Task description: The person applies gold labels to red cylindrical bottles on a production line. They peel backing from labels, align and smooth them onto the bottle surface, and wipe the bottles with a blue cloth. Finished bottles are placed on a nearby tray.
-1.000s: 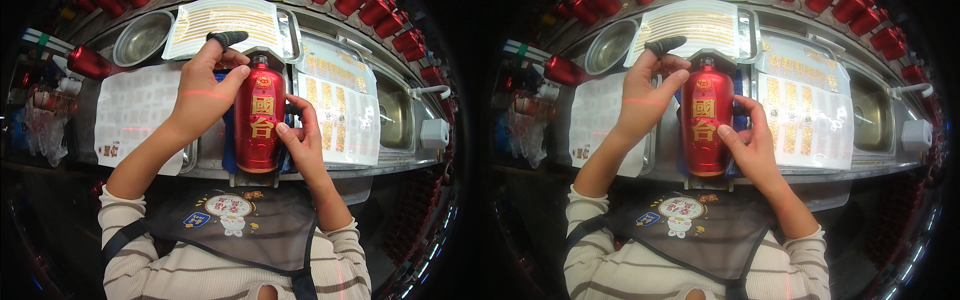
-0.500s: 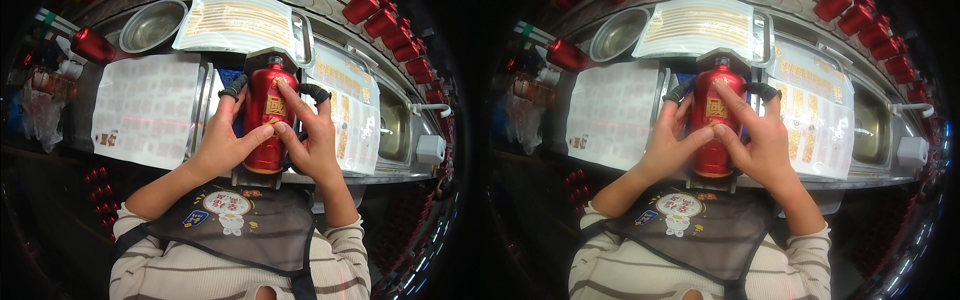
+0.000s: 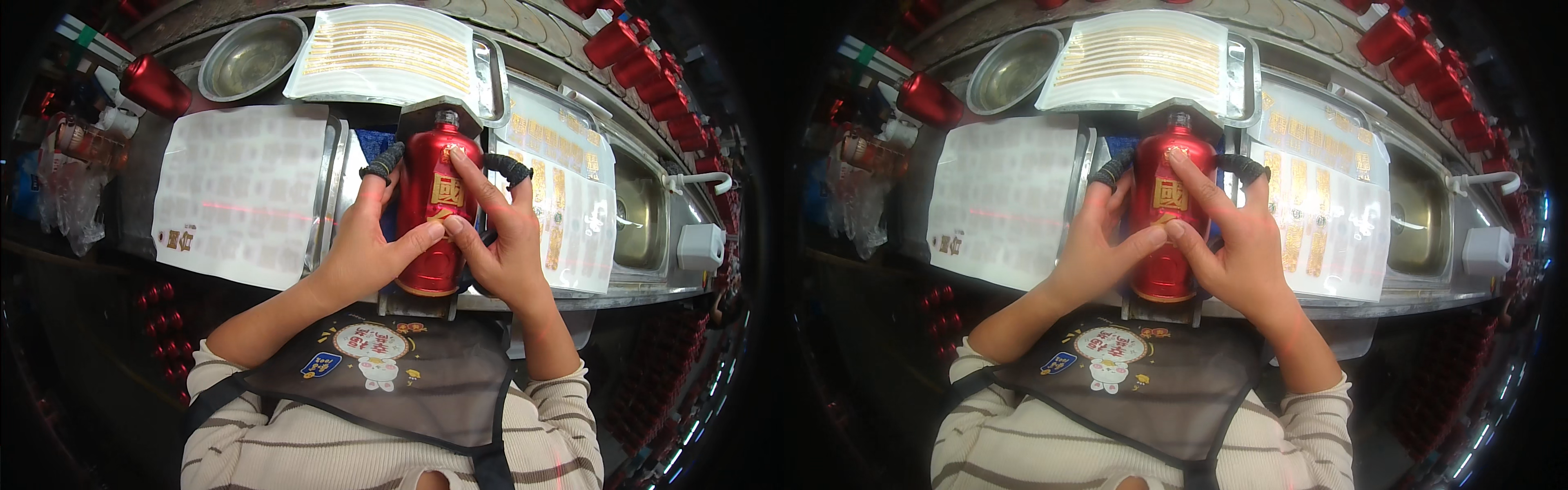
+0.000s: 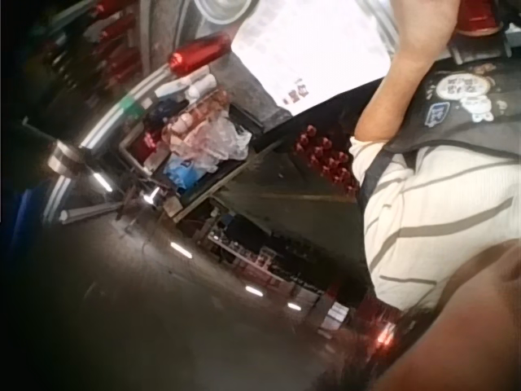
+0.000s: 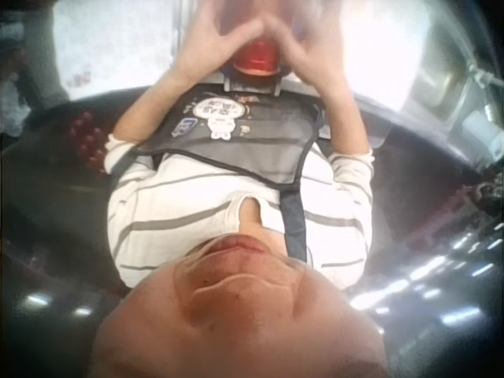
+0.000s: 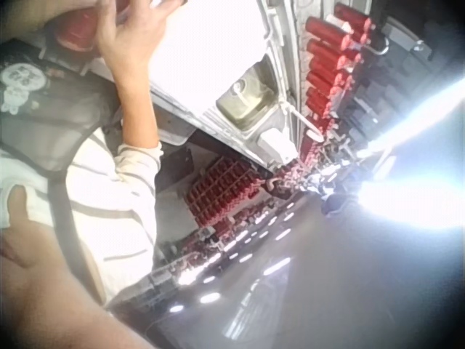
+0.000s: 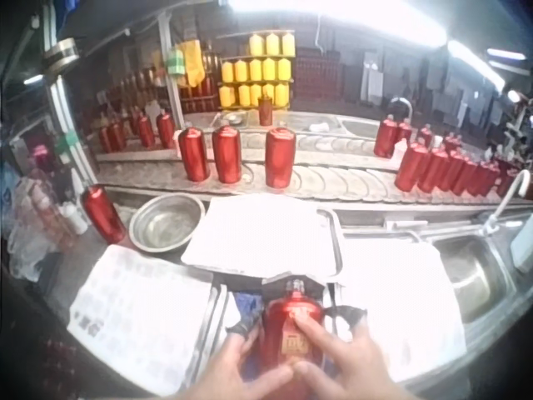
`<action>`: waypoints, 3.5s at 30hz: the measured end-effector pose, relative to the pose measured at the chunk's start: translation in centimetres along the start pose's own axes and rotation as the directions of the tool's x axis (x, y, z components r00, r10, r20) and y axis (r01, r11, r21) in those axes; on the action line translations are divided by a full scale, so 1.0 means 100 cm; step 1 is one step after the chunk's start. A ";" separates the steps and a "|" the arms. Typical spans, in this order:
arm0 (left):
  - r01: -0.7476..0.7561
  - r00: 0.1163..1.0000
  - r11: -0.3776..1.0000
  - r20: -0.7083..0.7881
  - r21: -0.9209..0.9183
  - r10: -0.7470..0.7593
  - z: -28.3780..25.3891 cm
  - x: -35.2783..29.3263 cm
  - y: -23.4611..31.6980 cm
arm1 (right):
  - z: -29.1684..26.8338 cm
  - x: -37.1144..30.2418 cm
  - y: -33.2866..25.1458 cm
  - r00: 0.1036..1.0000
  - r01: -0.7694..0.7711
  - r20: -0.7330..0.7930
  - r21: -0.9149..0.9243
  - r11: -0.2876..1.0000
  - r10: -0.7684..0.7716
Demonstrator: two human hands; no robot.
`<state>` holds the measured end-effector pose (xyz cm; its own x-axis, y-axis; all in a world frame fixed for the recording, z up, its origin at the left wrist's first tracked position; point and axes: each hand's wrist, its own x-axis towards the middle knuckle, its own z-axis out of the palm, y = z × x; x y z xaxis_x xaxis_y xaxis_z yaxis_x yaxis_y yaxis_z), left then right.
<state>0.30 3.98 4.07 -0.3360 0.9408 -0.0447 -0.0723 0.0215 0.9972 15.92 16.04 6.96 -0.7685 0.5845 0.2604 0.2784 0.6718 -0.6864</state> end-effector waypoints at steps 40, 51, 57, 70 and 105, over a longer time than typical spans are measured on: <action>-0.015 0.995 0.976 -0.099 -0.219 -0.007 0.001 0.030 0.012 | 0.012 0.011 0.009 0.900 -0.319 0.007 0.693 0.646 0.437; -0.026 0.986 0.966 -0.168 -0.258 -0.019 0.003 0.038 0.009 | 0.016 0.018 0.012 0.896 -0.343 -0.013 0.617 0.709 0.445; 0.054 0.976 0.960 -0.187 -0.273 -0.109 0.004 0.051 0.011 | 0.022 0.032 0.010 0.872 -0.370 0.012 0.669 0.645 0.489; 0.054 0.975 0.939 -0.183 -0.340 -0.122 0.005 0.050 0.011 | 0.021 0.034 0.013 0.877 -0.387 0.025 0.629 0.674 0.480; 0.079 0.988 0.944 -0.100 -0.320 -0.117 0.000 0.038 0.010 | 0.026 0.011 0.014 0.918 -0.274 0.001 0.724 0.633 0.396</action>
<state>-1.05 7.54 4.92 -0.4179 0.8931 -0.1666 -0.3954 -0.0137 0.9184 13.90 16.43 4.53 -0.5959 0.8023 -0.0335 -0.0301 -0.0641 -0.9975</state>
